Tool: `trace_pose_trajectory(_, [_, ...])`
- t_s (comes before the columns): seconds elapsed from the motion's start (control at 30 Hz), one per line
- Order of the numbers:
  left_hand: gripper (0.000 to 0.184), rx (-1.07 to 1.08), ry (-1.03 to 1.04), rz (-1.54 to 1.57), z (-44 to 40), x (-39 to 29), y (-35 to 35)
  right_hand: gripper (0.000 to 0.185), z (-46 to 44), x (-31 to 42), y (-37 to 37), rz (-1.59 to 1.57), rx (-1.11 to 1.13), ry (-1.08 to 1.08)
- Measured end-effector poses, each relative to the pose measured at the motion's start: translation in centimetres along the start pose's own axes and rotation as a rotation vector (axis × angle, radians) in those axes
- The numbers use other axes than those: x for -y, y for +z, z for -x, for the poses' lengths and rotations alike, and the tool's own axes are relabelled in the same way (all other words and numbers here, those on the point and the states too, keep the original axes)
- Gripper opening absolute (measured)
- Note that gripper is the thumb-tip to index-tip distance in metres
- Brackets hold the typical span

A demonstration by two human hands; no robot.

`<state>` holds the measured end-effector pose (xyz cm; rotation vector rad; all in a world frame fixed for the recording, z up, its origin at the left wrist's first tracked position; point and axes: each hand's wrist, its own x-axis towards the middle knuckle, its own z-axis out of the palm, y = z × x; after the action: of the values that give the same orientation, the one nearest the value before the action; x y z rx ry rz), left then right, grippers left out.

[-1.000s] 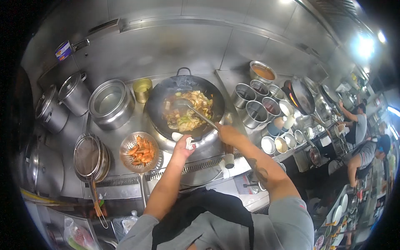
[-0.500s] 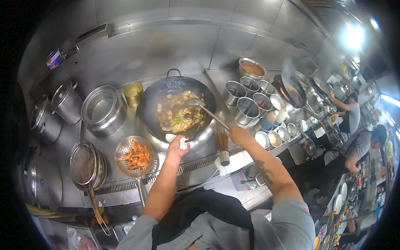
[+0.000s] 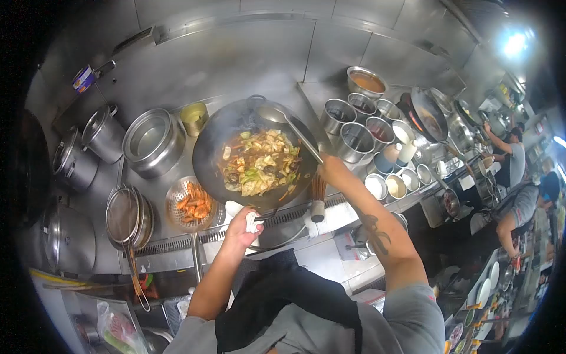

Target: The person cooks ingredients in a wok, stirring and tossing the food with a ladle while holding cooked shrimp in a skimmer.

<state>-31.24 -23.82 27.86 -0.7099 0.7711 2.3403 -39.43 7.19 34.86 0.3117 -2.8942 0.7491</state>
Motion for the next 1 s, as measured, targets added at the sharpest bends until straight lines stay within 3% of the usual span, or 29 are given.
trace_pose_trajectory(0.1, [0.006,-0.001,0.002,0.013,1.3,1.1,0.0,0.029,-1.4,2.0,2.3,0.046,0.087,0.061])
trace_pose_trajectory(0.2, [0.005,0.007,0.011,0.042,1.7,2.2,-0.7,0.047,-0.9,5.0,4.6,-0.015,0.338,0.093])
trace_pose_trajectory(0.3, [0.004,0.05,-0.013,0.076,1.5,2.4,-1.2,0.04,2.8,6.7,2.7,-0.055,0.375,-0.068])
trace_pose_trajectory(0.33, [0.004,0.088,0.008,0.07,1.5,2.5,-1.2,0.042,4.0,6.0,2.3,-0.074,0.261,-0.176])
trace_pose_trajectory(0.43, [0.004,0.101,0.025,0.042,1.0,2.8,-1.8,0.043,4.6,8.4,-2.5,-0.084,0.337,0.137])
trace_pose_trajectory(0.53, [0.004,0.093,-0.005,0.069,1.1,2.6,-1.9,0.043,3.3,4.2,-0.4,0.155,0.138,0.216])
trace_pose_trajectory(0.63, [0.003,0.08,-0.019,0.05,1.2,2.4,-1.6,0.043,2.2,3.4,4.1,0.14,0.103,0.292])
trace_pose_trajectory(0.77, [0.004,0.064,-0.009,0.01,0.7,2.4,-2.1,0.044,4.7,8.8,4.1,-0.067,0.201,0.01])
trace_pose_trajectory(0.87, [0.003,0.058,-0.007,-0.001,0.5,2.4,-2.8,0.045,6.0,12.7,-1.1,-0.075,0.271,0.197])
trace_pose_trajectory(0.97, [0.004,0.043,0.0,-0.029,0.7,2.1,-2.8,0.05,5.8,8.5,-1.8,0.103,0.116,0.237])
trace_pose_trajectory(1.0, [0.005,0.02,-0.001,-0.046,0.9,1.9,-2.6,0.053,5.7,7.9,-2.3,0.095,0.159,0.326])
